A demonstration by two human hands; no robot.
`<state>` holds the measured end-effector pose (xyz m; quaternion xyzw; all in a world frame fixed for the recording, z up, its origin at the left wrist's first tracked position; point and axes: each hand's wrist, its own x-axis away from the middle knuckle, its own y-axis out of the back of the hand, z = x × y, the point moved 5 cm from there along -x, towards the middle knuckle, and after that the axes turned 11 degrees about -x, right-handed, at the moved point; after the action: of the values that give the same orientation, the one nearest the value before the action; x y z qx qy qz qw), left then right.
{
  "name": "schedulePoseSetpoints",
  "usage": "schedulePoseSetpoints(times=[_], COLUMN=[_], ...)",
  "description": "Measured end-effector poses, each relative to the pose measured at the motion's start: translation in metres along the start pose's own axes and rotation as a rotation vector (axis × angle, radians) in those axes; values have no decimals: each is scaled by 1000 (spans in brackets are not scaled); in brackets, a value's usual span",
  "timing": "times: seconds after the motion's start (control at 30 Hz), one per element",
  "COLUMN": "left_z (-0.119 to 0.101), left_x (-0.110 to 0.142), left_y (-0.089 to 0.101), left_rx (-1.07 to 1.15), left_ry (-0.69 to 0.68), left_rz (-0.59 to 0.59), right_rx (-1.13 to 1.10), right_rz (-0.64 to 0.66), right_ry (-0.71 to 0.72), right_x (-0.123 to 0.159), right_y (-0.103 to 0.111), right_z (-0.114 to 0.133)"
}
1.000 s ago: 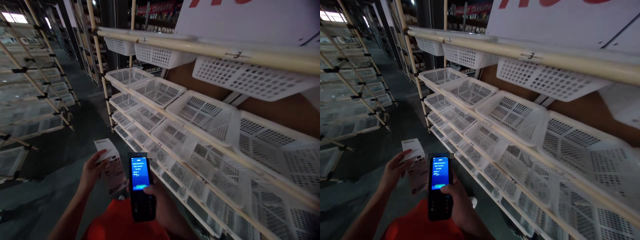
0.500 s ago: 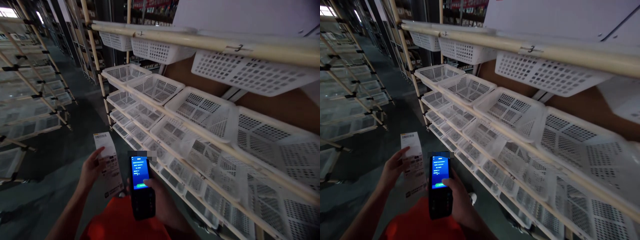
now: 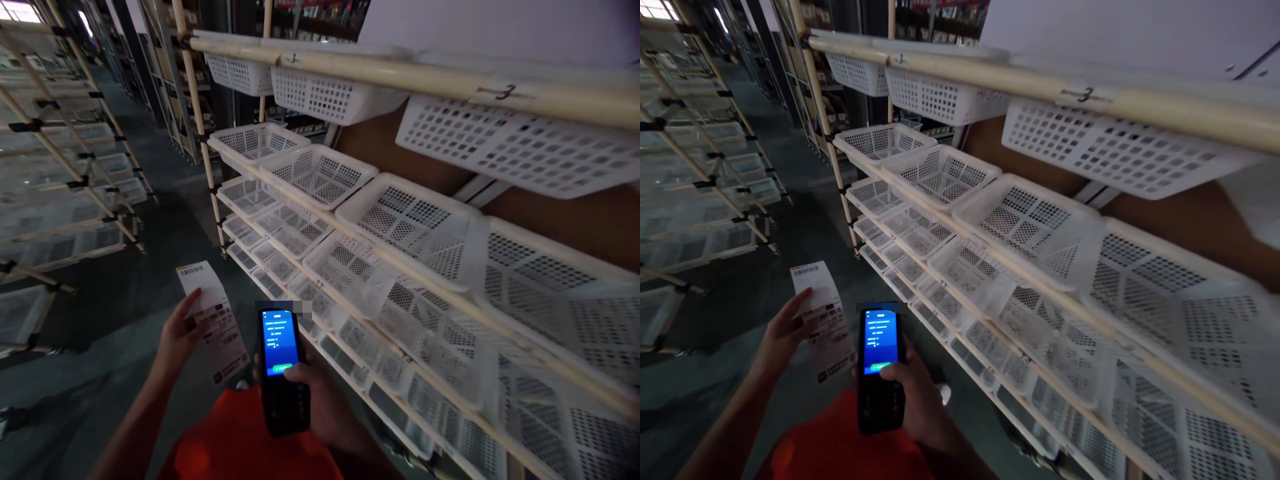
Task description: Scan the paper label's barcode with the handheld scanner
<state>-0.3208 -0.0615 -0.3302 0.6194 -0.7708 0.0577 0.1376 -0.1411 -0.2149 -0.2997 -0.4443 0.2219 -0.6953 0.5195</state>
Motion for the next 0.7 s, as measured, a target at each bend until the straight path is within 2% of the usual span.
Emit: schedulePoseSetpoints(times=[0.13,0.4,0.53,0.7], left_z=[-1,1,-1,4], left_x=[0,-2,-1,1], left_y=[-2,-1,1,3], left_rx=[-22,-43,-27,-36], left_ry=[25,29,20,48], left_rz=[23,25,37,67], right_rx=[44,45,40,51], right_rz=[-15,43,-8,-9], right_ry=[10,29,20,11], right_x=[0,-2,-3,-4], right_y=[1,-2,-2,-1], right_z=[-1,0,1,0])
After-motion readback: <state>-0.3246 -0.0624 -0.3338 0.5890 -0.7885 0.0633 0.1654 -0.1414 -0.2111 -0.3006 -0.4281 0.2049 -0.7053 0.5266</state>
